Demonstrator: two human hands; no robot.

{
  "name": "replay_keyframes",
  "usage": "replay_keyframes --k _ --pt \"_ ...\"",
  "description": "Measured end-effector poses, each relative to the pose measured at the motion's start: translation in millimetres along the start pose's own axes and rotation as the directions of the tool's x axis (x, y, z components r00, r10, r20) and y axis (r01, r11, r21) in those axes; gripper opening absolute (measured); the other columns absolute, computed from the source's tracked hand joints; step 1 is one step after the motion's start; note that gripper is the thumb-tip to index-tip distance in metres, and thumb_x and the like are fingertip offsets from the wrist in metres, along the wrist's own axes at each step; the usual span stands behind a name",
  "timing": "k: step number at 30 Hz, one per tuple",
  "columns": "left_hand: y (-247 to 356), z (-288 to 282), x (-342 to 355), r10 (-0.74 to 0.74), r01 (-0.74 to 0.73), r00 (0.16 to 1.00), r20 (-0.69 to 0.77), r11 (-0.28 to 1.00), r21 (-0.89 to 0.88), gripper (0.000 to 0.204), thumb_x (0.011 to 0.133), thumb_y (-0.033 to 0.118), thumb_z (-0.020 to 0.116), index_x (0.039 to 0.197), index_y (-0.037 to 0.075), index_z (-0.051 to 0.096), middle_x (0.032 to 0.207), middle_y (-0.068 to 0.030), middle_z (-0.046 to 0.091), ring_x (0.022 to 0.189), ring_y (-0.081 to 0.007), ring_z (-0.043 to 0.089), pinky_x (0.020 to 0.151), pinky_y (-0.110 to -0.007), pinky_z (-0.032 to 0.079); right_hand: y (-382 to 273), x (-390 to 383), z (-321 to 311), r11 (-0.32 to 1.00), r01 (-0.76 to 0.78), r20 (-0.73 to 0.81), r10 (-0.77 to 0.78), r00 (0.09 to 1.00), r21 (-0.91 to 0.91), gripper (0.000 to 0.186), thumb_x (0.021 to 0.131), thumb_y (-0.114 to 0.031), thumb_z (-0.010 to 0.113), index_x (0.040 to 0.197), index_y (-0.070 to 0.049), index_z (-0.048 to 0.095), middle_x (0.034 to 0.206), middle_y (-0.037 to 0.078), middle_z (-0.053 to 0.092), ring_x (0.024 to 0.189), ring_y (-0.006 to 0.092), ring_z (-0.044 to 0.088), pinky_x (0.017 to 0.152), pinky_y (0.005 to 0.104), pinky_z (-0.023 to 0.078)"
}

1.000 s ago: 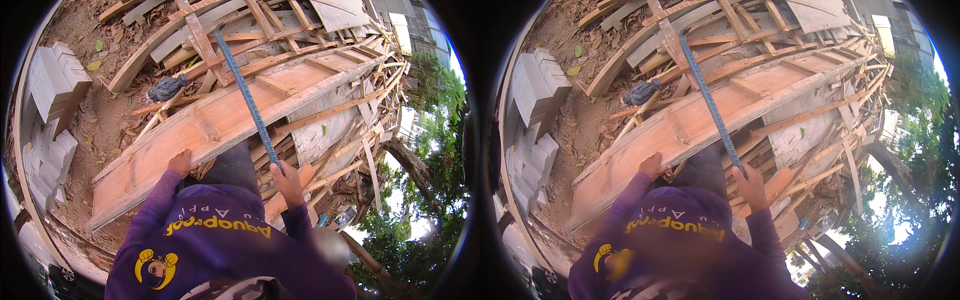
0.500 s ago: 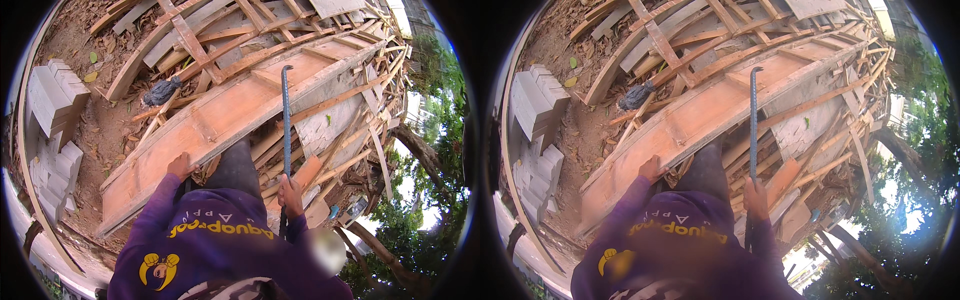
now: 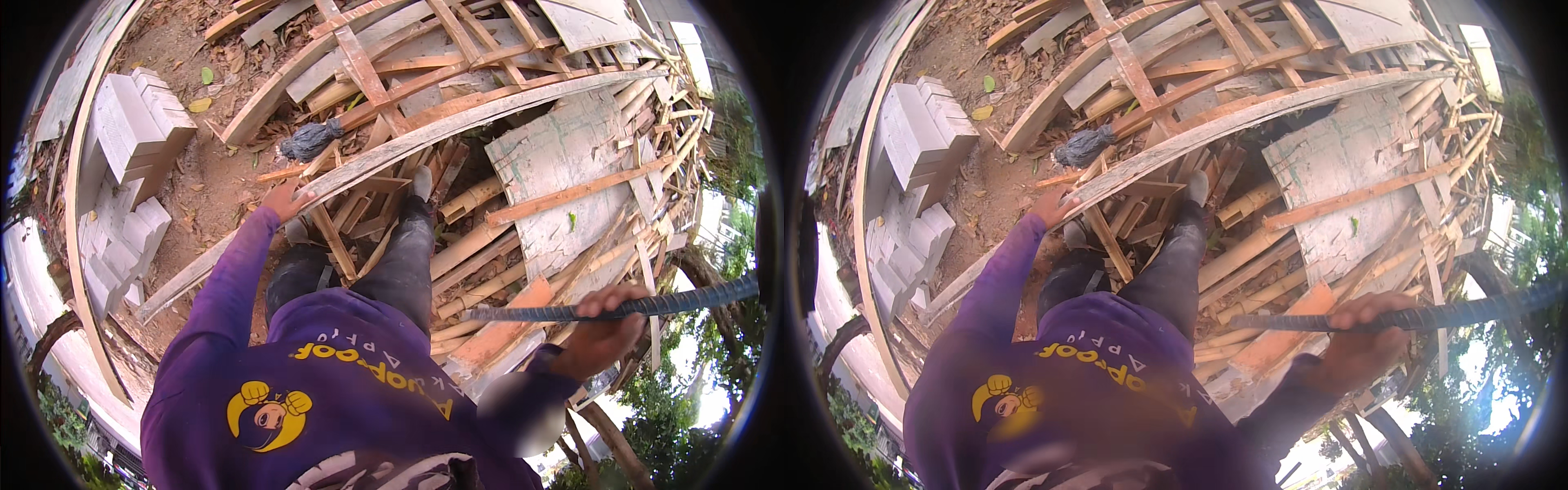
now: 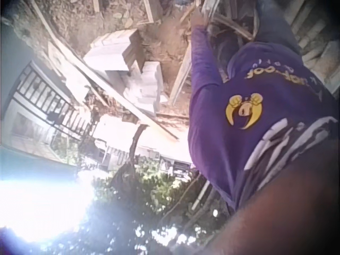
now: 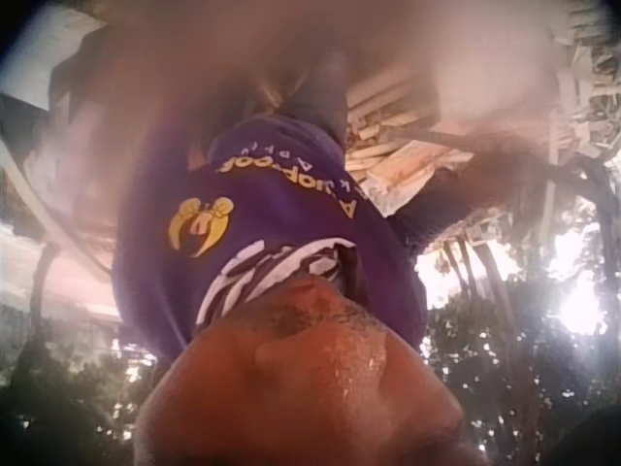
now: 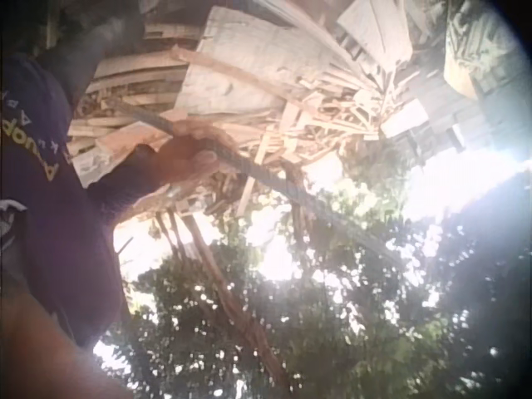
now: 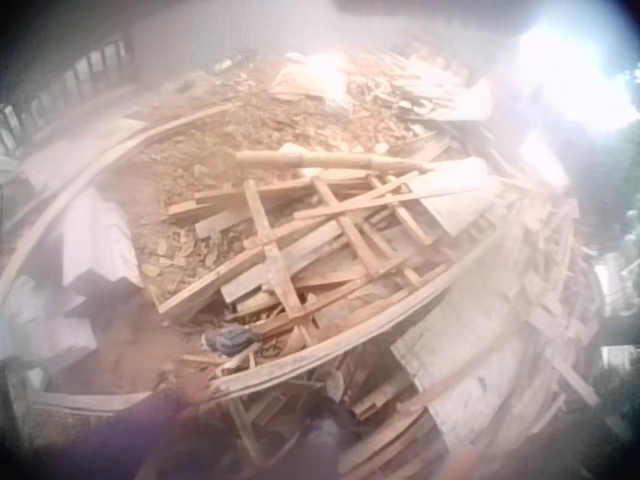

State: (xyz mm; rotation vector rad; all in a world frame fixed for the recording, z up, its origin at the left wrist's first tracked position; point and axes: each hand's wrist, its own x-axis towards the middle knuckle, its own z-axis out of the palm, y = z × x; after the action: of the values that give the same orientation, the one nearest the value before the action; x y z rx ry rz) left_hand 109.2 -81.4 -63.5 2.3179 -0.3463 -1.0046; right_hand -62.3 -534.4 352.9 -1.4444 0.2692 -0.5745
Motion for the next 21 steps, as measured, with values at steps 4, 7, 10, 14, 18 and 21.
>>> replay_keyframes --k 4,7,10,14,18,21 --pt "4 -23 7 0.026 -0.013 0.995 -0.101 0.991 0.13 0.081 0.089 0.068 0.066 0.137 0.004 0.06 0.128 -0.0265 0.067 0.123 -0.0412 0.063 0.106 -0.048 0.047 -52 69 31 0.968 0.25 -0.197 -0.241 0.95 0.02 0.034 0.112 -0.04 0.045 0.102 -0.008 0.053 0.073 0.001 0.046 0.057 0.0104 0.041 0.054 0.0295 0.038" --pt "4 -24 6 -0.004 0.017 0.993 -0.116 0.994 0.11 0.09 0.082 0.075 0.068 0.137 0.004 0.061 0.125 -0.0255 0.069 0.119 -0.0422 0.065 0.104 -0.049 0.049 -46 80 25 0.993 0.096 0.067 -0.101 0.993 0.076 0.042 0.112 -0.042 0.043 0.082 -0.013 0.046 0.056 -0.003 0.036 0.049 0.0083 0.034 0.05 0.0276 0.034" --pt "27 -26 4 -0.036 0.039 0.999 -0.03 0.993 0.108 0.089 0.081 0.078 0.066 0.132 0.005 0.063 0.122 -0.0235 0.07 0.115 -0.0415 0.067 0.101 -0.05 0.05 -11 78 65 0.973 0.231 0.085 -0.23 0.969 -0.006 0.046 0.113 -0.044 0.042 0.078 -0.015 0.044 0.054 -0.005 0.035 0.047 0.0065 0.034 0.047 0.025 0.033" --pt "31 -26 -7 -0.093 0.093 0.996 -0.011 0.985 0.143 0.089 0.082 0.083 0.062 0.124 0.005 0.065 0.114 -0.0218 0.072 0.11 -0.0405 0.068 0.097 -0.052 0.051 -32 101 129 0.929 0.37 0.005 -0.37 0.929 -0.008 0.045 0.108 -0.05 0.05 0.08 -0.016 0.045 0.059 -0.003 0.038 0.048 0.0079 0.035 0.048 0.0272 0.034" --pt "40 -28 -10 -0.129 0.134 0.99 -0.057 0.987 0.084 0.082 0.084 0.08 0.062 0.121 0.007 0.071 0.109 -0.0223 0.074 0.106 -0.0402 0.07 0.096 -0.05 0.053 -42 114 161 0.931 0.359 0.087 -0.353 0.932 -0.069 0.051 0.107 -0.057 0.047 0.076 -0.017 0.042 0.055 -0.002 0.033 0.043 0.0093 0.031 0.043 0.0276 0.03" --pt "49 -38 -14 -0.158 0.16 0.987 -0.026 0.979 0.13 0.084 0.084 0.081 0.06 0.125 0.008 0.069 0.11 -0.0211 0.074 0.108 -0.0383 0.07 0.095 -0.05 0.053 -51 115 167 0.938 0.346 0.203 -0.343 0.917 0.025 0.053 0.102 -0.059 0.053 0.071 -0.018 0.04 0.051 -0.002 0.032 0.04 0.0094 0.028 0.041 0.0269 0.029"
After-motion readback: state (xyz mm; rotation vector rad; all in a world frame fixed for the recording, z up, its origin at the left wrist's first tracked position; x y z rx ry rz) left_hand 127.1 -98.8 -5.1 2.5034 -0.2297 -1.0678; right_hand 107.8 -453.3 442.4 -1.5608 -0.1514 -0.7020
